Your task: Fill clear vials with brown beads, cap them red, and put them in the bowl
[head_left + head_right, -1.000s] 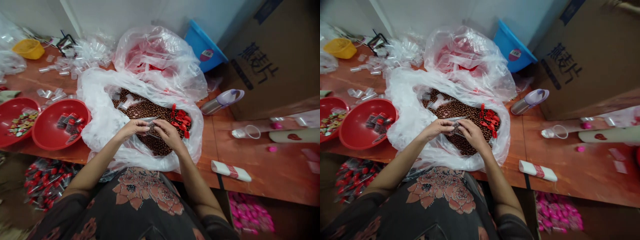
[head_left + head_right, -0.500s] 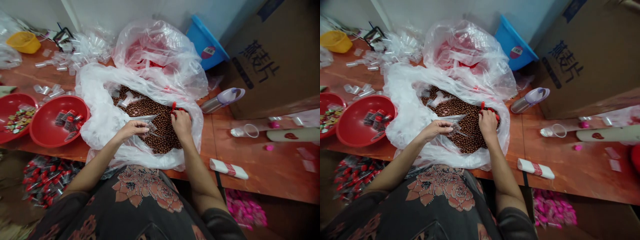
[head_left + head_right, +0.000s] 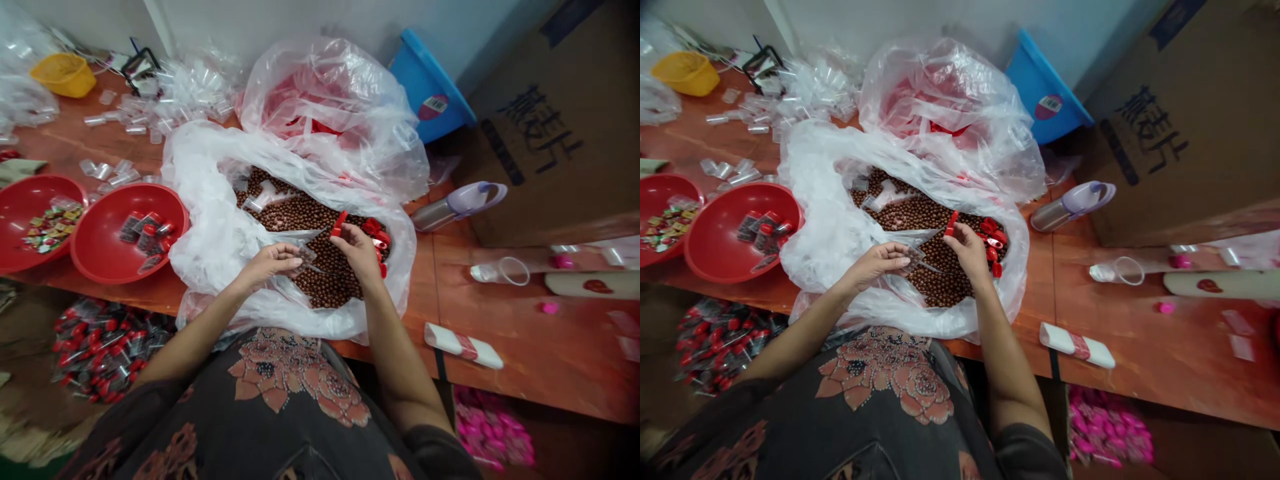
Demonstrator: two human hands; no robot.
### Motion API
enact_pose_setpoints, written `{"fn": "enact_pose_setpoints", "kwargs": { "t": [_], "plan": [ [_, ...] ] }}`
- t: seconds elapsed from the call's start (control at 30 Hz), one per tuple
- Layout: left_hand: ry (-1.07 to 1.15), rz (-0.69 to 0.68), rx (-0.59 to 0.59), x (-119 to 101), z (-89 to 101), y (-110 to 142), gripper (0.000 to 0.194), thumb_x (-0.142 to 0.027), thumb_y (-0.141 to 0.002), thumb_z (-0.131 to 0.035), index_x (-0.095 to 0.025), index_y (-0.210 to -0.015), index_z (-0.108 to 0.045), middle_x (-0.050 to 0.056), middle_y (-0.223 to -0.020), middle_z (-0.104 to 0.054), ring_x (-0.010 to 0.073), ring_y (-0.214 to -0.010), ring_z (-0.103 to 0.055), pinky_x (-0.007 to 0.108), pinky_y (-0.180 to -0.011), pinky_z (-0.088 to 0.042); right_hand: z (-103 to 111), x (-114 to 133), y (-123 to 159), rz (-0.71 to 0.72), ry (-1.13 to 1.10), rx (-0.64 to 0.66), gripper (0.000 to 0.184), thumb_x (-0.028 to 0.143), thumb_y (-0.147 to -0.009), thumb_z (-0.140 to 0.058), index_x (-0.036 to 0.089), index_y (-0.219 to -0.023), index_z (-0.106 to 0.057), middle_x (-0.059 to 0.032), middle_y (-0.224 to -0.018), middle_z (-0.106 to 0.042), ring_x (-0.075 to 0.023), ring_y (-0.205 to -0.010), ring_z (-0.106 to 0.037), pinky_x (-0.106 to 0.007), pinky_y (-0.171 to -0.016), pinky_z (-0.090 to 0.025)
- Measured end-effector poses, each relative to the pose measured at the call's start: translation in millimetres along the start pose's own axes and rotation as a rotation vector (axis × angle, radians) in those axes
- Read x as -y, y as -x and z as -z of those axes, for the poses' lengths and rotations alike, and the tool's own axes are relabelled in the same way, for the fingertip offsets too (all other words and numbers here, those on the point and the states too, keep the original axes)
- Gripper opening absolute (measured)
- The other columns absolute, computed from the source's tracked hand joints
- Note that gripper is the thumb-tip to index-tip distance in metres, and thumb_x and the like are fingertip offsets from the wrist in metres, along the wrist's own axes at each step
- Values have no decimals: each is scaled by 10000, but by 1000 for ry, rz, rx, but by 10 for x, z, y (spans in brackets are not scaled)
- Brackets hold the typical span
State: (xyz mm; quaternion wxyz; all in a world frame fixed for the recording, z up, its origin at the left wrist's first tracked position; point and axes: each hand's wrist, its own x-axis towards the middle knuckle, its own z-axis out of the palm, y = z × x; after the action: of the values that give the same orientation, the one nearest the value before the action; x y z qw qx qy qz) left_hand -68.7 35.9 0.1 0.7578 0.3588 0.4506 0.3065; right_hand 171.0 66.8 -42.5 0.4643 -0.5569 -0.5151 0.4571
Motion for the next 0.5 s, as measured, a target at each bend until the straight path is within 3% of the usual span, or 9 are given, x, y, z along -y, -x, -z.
{"fn": "enact_pose_setpoints", "kwargs": {
  "t": [0.1,0.2,0.4,0.5],
  "plan": [
    [12,-7,1,22,-30,18,367,-260,-709,-813,-138,-1030,-685,30,-892,-717,108,-746,-635,274,-723,-534,-126,175,224,-84,-242,88,337,363,-751,-769,264,-1041,-629,14,-985,-707,-164,-872,-704,-354,-849,-590],
    [21,1,2,35,-45,61,367,-240,-707,-813,-134,-1036,-691,35,-908,-716,109,-777,-634,261,-726,-525,-207,331,381,-95,-390,97,307,359,-738,-803,264,-947,-599,46,-899,-676,-152,-833,-727,-332,-823,-612],
    [99,36,4,90,-44,135,398,-220,-662,-848,-131,-1006,-669,24,-864,-712,107,-737,-646,271,-728,-539,-322,488,508,-7,-493,47,370,290,-724,-802,303,-1015,-575,64,-938,-693,-140,-821,-733,-351,-847,-617],
    [127,42,36,110,-56,148,408,-236,-657,-857,-128,-999,-664,30,-860,-708,115,-732,-656,285,-730,-552,-402,488,561,36,-515,-2,301,240,-719,-802,290,-964,-635,56,-948,-710,-141,-858,-736,-338,-882,-600]
  ]
}}
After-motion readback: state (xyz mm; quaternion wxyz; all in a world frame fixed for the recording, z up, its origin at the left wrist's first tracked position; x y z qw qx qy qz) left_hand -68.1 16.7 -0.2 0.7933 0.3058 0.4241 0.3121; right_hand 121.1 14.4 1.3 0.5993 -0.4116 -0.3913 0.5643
